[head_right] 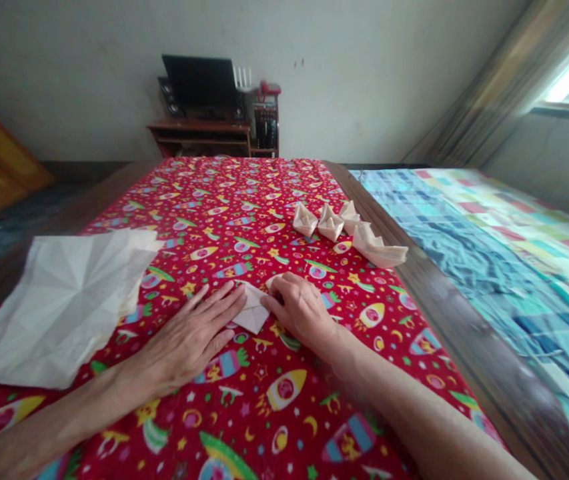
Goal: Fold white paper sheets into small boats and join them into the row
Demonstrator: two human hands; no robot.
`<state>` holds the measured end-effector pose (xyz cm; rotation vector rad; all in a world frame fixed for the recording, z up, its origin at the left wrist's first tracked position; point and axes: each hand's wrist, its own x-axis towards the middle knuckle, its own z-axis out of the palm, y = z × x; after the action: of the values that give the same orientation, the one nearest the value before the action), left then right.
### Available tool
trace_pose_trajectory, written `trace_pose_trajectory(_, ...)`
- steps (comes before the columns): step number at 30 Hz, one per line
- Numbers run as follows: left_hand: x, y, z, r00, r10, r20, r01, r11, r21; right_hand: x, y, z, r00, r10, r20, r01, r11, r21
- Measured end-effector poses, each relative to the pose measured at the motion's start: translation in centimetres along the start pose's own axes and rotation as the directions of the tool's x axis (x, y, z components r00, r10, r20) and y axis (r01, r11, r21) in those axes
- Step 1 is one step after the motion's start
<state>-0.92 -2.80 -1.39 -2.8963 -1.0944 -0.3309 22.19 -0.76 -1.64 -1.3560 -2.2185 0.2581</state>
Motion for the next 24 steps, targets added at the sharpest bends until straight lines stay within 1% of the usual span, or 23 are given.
trace_pose_trajectory(2,-0.1,-0.1,0.0,1.000,-0.005,0.008,0.005,1.000,-0.013,-0.2,-0.1,0.1,0.997,-0.056,-0.048,0.056,0.998,-0.011)
trace_pose_trajectory(4,0.0,-0.1,-0.1,1.000,-0.006,0.009,0.007,1.000,-0.027,-0.4,-0.4,0.1,0.981,-0.189,-0.050,0.186,0.980,-0.067)
trace_pose_trajectory(5,0.0,-0.1,-0.1,1.000,-0.006,0.007,0.006,0.999,-0.032,-0.6,-0.7,0.0,0.960,-0.280,-0.026,0.276,0.955,-0.106)
trace_pose_trajectory(7,0.1,0.1,-0.3,1.000,-0.012,0.006,0.012,0.999,-0.036,-0.9,-1.3,-0.2,0.896,-0.440,0.059,0.443,0.881,-0.167)
trace_pose_trajectory(8,0.2,0.1,-0.3,1.000,-0.017,0.007,0.017,0.999,-0.034,-1.0,-1.5,-0.3,0.870,-0.482,0.101,0.493,0.852,-0.179)
trace_pose_trajectory(9,0.2,0.2,-0.4,1.000,-0.023,0.009,0.023,0.999,-0.028,-1.2,-1.7,-0.4,0.855,-0.499,0.140,0.518,0.836,-0.180)
trace_pose_trajectory(11,0.2,0.2,-0.6,0.999,-0.028,0.020,0.028,1.000,-0.010,-1.5,-1.9,-0.7,0.852,-0.482,0.207,0.516,0.839,-0.174)
trace_pose_trajectory(14,-0.1,0.1,-0.7,0.999,-0.025,0.035,0.025,1.000,0.015,-2.0,-1.7,-0.9,0.859,-0.446,0.252,0.495,0.850,-0.180)
trace_pose_trajectory(19,-0.7,0.0,-1.1,0.999,-0.053,0.010,0.053,0.998,0.028,-2.5,-1.4,-1.1,0.871,-0.424,0.249,0.472,0.863,-0.181)
trace_pose_trajectory(21,-1.0,0.1,-1.1,0.999,-0.047,-0.008,0.047,0.998,0.037,-2.5,-1.4,-1.1,0.881,-0.411,0.236,0.455,0.872,-0.179)
trace_pose_trajectory(24,-1.3,0.3,-1.0,0.999,-0.031,-0.026,0.032,0.998,0.054,-2.4,-1.6,-1.0,0.883,-0.423,0.203,0.458,0.871,-0.176)
